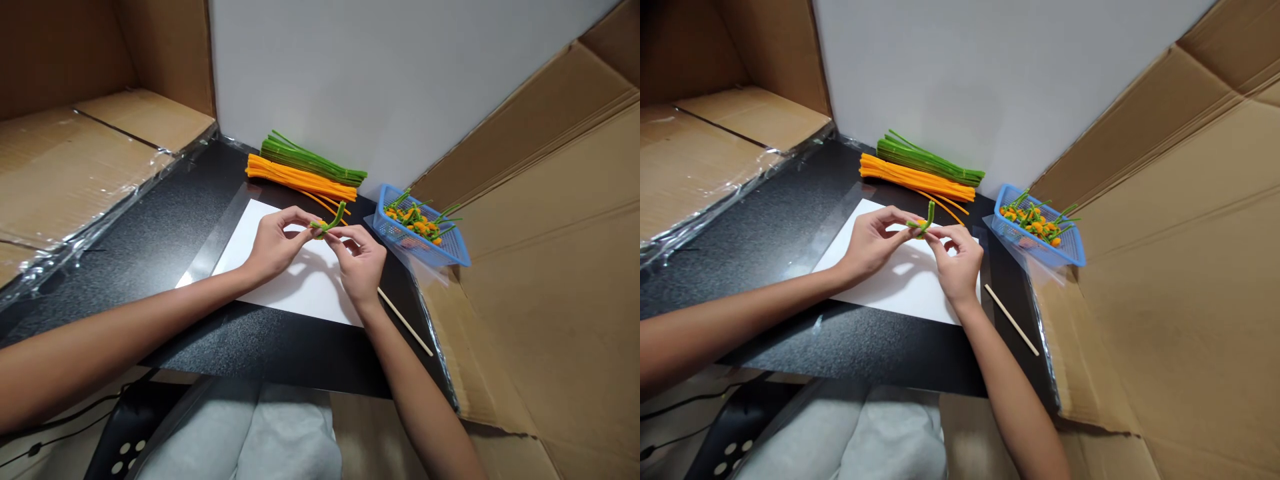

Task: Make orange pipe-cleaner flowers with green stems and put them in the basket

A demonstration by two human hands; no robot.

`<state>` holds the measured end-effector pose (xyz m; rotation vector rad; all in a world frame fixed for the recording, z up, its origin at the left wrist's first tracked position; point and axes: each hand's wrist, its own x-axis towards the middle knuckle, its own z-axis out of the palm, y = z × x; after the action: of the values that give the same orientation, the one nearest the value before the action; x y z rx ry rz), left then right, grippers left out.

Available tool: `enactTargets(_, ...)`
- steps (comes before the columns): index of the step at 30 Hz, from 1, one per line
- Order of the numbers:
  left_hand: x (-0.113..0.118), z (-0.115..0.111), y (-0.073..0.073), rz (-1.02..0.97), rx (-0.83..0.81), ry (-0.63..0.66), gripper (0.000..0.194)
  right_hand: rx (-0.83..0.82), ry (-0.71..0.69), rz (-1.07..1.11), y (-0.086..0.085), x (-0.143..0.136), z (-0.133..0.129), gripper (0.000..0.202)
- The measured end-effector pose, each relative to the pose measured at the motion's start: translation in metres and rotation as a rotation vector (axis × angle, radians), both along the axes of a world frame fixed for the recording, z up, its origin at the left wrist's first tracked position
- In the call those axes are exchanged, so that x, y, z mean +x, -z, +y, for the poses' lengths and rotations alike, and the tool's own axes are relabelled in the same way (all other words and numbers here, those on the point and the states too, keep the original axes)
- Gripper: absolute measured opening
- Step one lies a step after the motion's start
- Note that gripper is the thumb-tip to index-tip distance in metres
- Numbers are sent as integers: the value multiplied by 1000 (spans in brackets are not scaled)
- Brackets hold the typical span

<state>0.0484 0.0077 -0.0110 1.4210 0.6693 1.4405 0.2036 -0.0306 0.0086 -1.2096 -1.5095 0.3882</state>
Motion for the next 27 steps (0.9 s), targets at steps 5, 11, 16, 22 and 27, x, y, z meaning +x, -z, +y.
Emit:
enactTargets(5,3,-4,3,45,103,-102,17,-184,-18,175,-4,-4,0,16)
enactTargets(11,2,-5,3,136,327,-148,3,-586,-158,477,-14,1,2,16)
enactTargets(16,-3,-3,2,280,585,-182,9,-883,-320,678,-23,8,2,23)
enactTargets(22,-4,-3,-1,286,371,-141,8,-670,-206,503,-20,5,1,27)
enactTargets(27,-1,-1,0,198,119,-108,12,-469,-150,303,-9,7,5,27)
